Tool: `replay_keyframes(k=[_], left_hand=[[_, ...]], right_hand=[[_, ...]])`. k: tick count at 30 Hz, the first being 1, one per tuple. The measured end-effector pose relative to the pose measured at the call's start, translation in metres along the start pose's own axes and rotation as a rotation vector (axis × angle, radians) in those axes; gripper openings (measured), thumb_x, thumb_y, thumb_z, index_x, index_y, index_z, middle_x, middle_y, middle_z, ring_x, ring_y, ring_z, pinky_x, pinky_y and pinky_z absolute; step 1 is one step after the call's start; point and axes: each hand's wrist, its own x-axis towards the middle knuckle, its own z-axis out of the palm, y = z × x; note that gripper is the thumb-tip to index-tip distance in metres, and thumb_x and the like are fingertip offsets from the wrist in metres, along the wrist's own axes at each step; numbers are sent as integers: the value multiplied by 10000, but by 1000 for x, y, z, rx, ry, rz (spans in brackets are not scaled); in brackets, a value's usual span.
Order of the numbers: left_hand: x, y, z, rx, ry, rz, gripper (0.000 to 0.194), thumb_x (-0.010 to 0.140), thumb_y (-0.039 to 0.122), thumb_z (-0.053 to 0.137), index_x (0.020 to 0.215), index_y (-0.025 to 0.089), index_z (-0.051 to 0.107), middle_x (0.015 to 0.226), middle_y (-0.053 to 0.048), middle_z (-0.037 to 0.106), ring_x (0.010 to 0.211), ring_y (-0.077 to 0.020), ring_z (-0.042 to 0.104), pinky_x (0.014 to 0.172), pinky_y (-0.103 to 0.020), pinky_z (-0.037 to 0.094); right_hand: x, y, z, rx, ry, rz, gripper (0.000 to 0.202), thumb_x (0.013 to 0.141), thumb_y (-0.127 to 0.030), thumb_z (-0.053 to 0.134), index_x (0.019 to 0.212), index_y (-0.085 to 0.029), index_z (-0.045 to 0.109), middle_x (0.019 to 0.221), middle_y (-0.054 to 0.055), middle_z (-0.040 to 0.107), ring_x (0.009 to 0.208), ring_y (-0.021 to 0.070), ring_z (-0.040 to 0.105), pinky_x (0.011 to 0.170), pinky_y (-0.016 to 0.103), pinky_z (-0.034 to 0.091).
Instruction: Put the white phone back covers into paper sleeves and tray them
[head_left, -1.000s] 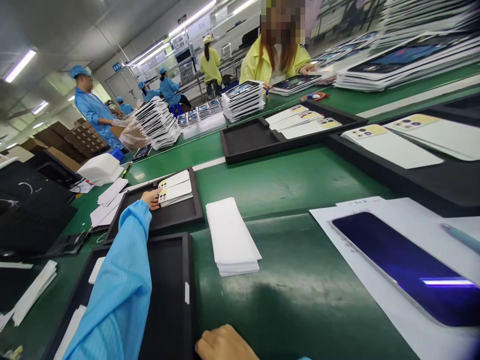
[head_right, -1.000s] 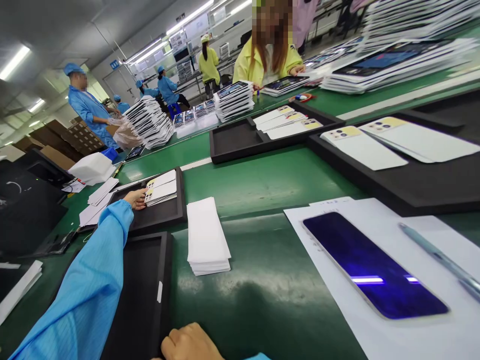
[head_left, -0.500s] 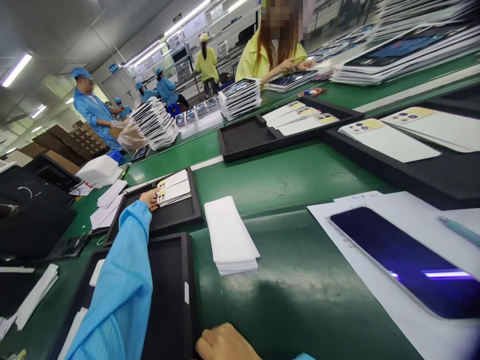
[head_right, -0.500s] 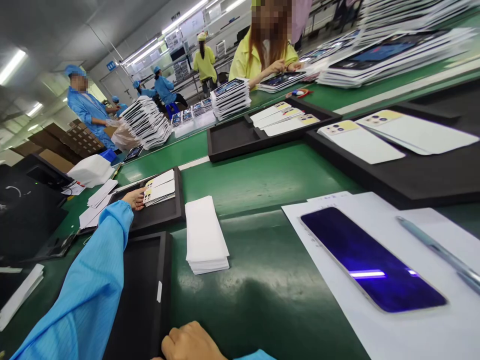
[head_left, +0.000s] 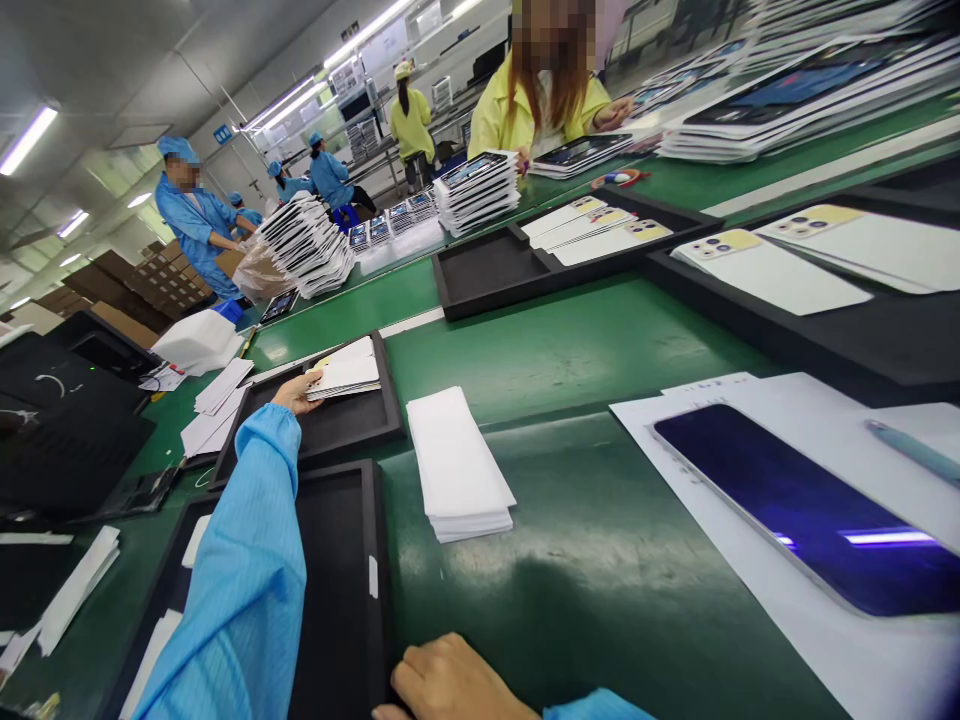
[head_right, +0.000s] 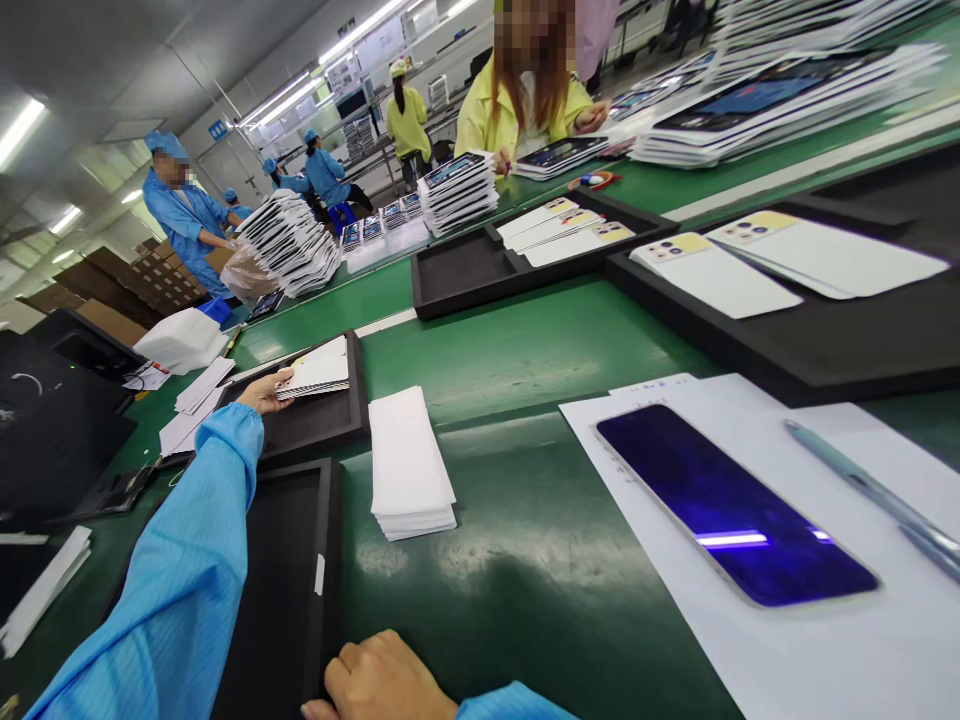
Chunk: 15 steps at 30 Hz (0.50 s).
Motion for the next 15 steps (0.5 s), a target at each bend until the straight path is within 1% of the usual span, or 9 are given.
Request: replay_keyframes(k=[3, 6, 9, 11, 13, 15], left_hand=[[-8, -8, -6, -62, -25, 40, 291, 751, 249, 778, 990, 163, 636, 742, -51, 685, 722, -183, 688, 661, -294, 596], [-20, -16, -19, -96, -40, 74, 244, 801, 226, 726, 1010, 148, 629, 739, -55, 690, 714, -182, 695, 656, -286, 606], [-35, -25, -36, -89, -57, 88, 152, 830, 176, 678, 963, 122, 630, 706, -58, 683, 673, -174, 689, 637, -277, 606], [-45, -32, -43, -58, -72, 88, 98, 824, 144, 669, 905, 102, 631, 684, -64, 675, 639, -168, 678, 618, -270, 600], [-52, -40, -45, -14, -90, 94, 90, 801, 135, 691, 851, 88, 632, 678, -71, 672, 624, -163, 670, 611, -265, 592], [-57, -48, -42, 39, -104, 109, 139, 767, 164, 735, 822, 81, 638, 680, -76, 673, 638, -167, 671, 618, -268, 587]], right_hand=[[-1, -1, -3, 25, -5, 23, 378, 909, -483, 561, 696, -170, 571, 612, 6, 637, 496, 125, 556, 454, 289, 234], [-2, -4, -10, 33, -2, 51, 336, 896, -451, 582, 708, -173, 573, 637, 9, 647, 521, 135, 569, 485, 289, 259], [-2, -7, -19, 37, -14, 80, 300, 903, -415, 582, 729, -170, 582, 672, 16, 659, 552, 141, 582, 520, 290, 273], [-2, -8, -25, 46, -27, 95, 285, 918, -394, 567, 747, -168, 590, 701, 20, 669, 582, 145, 595, 544, 292, 283], [-2, -9, -29, 51, -42, 108, 272, 931, -379, 555, 766, -167, 598, 732, 22, 678, 614, 149, 609, 566, 295, 291], [-1, -9, -32, 50, -64, 115, 270, 942, -376, 544, 782, -167, 604, 756, 25, 686, 642, 152, 620, 582, 297, 295]])
